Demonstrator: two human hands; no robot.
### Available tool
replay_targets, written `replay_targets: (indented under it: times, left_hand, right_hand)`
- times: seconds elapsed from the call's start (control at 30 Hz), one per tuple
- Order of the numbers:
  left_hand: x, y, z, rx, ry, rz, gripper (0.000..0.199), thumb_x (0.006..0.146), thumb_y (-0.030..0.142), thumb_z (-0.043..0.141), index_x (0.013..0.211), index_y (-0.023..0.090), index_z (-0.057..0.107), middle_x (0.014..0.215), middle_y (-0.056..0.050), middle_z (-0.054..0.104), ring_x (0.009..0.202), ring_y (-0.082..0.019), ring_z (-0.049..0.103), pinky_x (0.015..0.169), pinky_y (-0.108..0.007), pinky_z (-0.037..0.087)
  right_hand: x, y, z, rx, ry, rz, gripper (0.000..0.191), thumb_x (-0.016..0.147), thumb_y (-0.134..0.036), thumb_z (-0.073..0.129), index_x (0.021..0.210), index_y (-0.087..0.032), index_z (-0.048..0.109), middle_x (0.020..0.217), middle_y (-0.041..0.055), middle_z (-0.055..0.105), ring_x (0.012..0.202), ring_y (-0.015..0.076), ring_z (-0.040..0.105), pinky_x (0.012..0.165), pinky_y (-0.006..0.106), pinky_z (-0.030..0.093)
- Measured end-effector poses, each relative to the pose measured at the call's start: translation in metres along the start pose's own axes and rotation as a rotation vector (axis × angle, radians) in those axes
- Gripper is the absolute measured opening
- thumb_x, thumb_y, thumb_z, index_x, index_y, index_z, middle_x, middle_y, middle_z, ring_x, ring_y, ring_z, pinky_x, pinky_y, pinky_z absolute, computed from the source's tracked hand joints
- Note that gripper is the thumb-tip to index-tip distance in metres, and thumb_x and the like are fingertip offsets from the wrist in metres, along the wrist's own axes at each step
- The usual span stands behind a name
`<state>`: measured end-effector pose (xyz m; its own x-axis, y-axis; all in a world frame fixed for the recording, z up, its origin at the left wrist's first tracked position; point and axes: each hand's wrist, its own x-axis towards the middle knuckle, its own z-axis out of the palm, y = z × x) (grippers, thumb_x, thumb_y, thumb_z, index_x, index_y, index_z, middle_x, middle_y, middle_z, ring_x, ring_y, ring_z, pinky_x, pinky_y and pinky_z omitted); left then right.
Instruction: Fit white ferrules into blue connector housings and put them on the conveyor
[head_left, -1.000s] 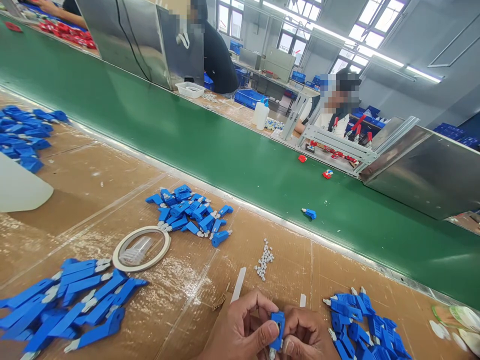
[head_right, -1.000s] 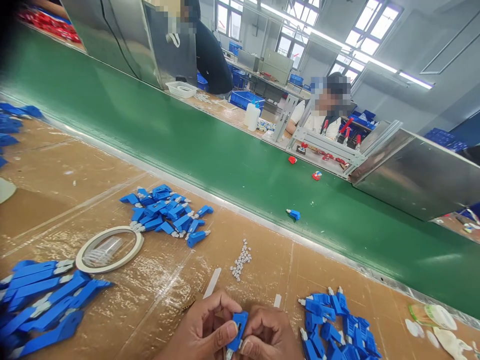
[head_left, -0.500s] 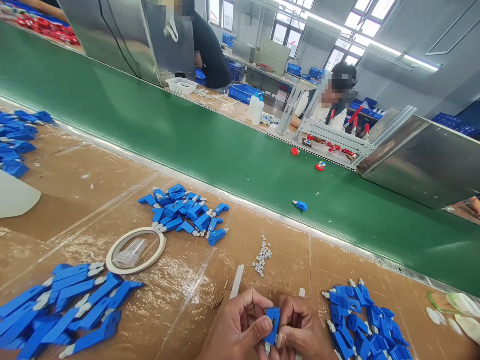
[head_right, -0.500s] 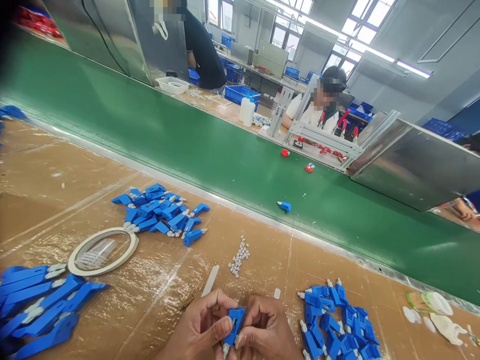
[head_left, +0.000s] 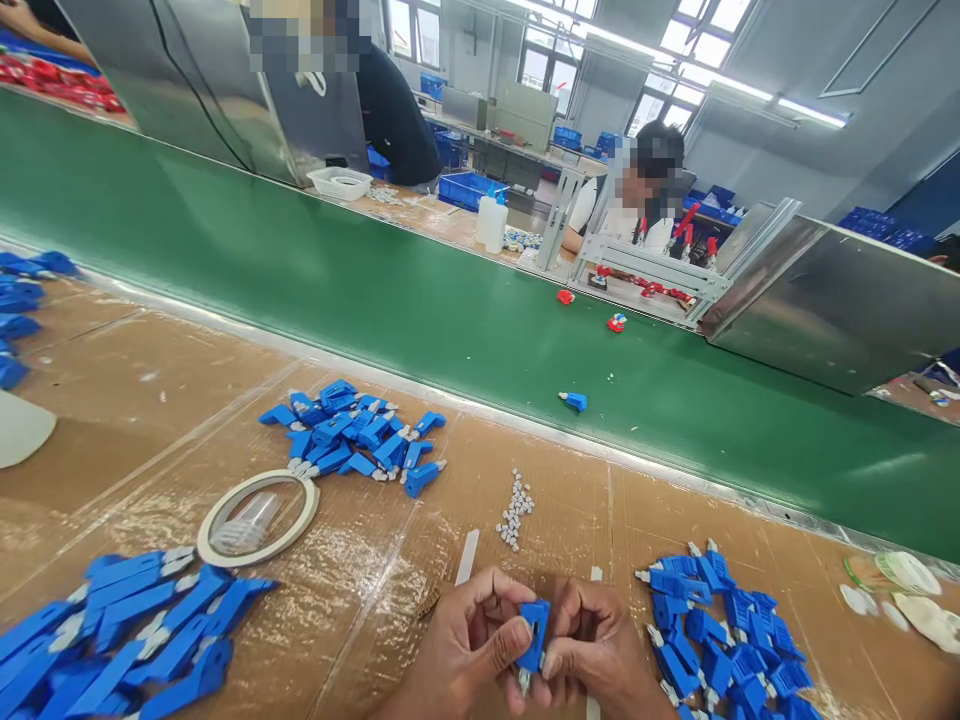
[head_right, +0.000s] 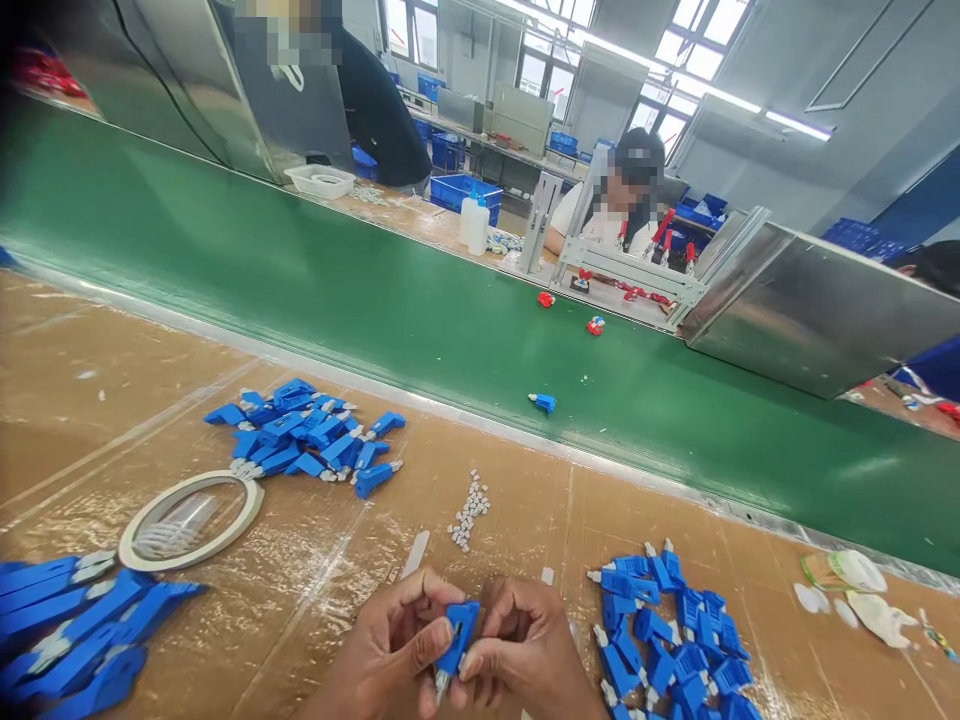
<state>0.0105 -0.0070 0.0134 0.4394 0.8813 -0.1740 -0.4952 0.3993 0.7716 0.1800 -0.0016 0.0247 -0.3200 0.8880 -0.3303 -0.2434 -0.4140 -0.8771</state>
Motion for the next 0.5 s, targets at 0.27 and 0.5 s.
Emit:
replay_targets:
  times: [0.27,0.5]
  left_hand:
    - [0.003,0.002,-0.002,-0.241,-0.089,-0.099,0.038,0.078,0.046,0.08,0.1,0.018,0.066,0.072,0.002,0.07,0.056,-0.013,0.072,0.042,-0.014,0.05]
    - [0.012,-0.011,-0.015,-0.55,-0.268,-0.264,0.025,0.08,0.028,0.081,0.1,0.017,0.07,0.081,-0.005,0.079,0.063,-0.015,0.076,0.044,-0.012,0.049]
  right_hand:
    - [-0.011,-0.001,-0.019,-0.001,0.012,-0.127,0.05,0.061,-0.049,0.093,0.059,-0.017,0.055,0.049,-0.0083,0.055,0.028,0.005,0.052,0.026,0.01,0.03]
    - [-0.01,-0.007,-0.016,-0.003,0.075,-0.222,0.047,0.076,-0.053,0.084,0.066,-0.016,0.056,0.058,-0.0059,0.06,0.033,0.0,0.044,0.033,0.009,0.032]
